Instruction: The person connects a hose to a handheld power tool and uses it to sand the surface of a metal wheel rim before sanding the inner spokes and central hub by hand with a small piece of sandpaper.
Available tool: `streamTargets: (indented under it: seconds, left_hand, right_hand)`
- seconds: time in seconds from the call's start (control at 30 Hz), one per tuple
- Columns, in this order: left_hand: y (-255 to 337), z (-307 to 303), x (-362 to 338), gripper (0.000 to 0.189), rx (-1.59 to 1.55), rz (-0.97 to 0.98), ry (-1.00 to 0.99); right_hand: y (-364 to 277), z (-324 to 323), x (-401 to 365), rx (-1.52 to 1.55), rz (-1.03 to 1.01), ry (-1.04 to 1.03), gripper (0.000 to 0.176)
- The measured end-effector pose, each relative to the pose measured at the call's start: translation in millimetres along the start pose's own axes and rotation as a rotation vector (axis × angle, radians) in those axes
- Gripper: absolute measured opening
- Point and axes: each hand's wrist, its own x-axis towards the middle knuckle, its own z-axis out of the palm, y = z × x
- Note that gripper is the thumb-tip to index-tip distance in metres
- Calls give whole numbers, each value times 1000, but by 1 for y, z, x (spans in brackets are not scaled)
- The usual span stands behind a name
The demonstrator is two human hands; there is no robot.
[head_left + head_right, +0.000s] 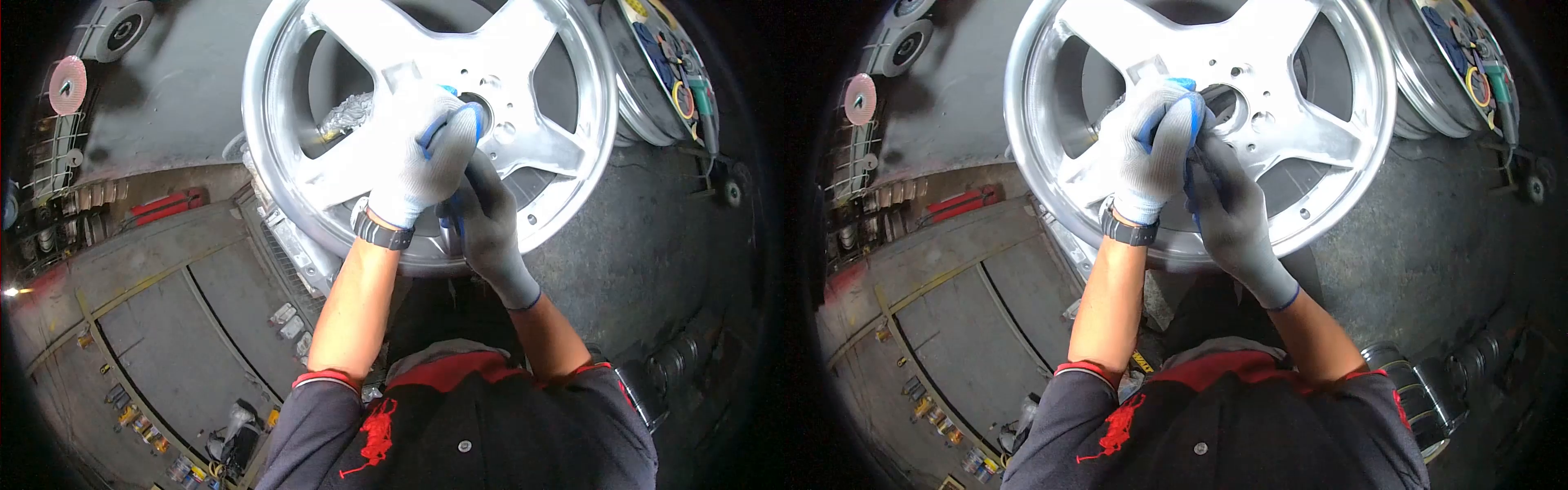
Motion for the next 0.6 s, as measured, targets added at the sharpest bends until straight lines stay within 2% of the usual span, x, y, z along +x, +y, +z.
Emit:
streamTargets:
  seconds: [0.03, 0.1, 0.17, 0.2, 0.27, 0.37, 0.47, 0.5, 0.53, 0.6]
  left_hand:
    - [-1, -2, -5, 14, 8, -36, -27]
    - [9, -10, -21, 14, 28, -100, -29]
    - [18, -11, -50, 15, 43, -242, 7]
    - [21, -12, -61, 16, 111, -179, -8]
    - [20, -15, -73, 18, -2, -149, 9]
    - [14, -10, -68, 17, 5, -224, 46]
    - [9, -11, -30, 16, -67, -174, -4]
    - [1, -7, -22, 6, -94, -200, 10]
    - [1, -7, -14, 6, -98, -200, 7]
    - [6, -7, -1, 3, -125, -318, -13]
  right_hand:
    - [-2, 1, -2, -1, 0, -1, 41]
    - [-9, 7, -15, 103, 207, 4, 43]
    - [3, 9, -36, 108, 139, -24, 44]
    - [7, 9, -46, 109, 69, -52, 45]
    - [6, 12, -51, 218, 112, -68, 47]
    - [3, 13, -45, 201, 53, -47, 46]
    - [-4, 9, -15, 163, 101, -12, 44]
    - [-6, 10, -4, 126, 14, 19, 43]
    - [-10, 10, 4, 88, -73, 50, 42]
    - [-17, 11, 5, 92, 7, 46, 38]
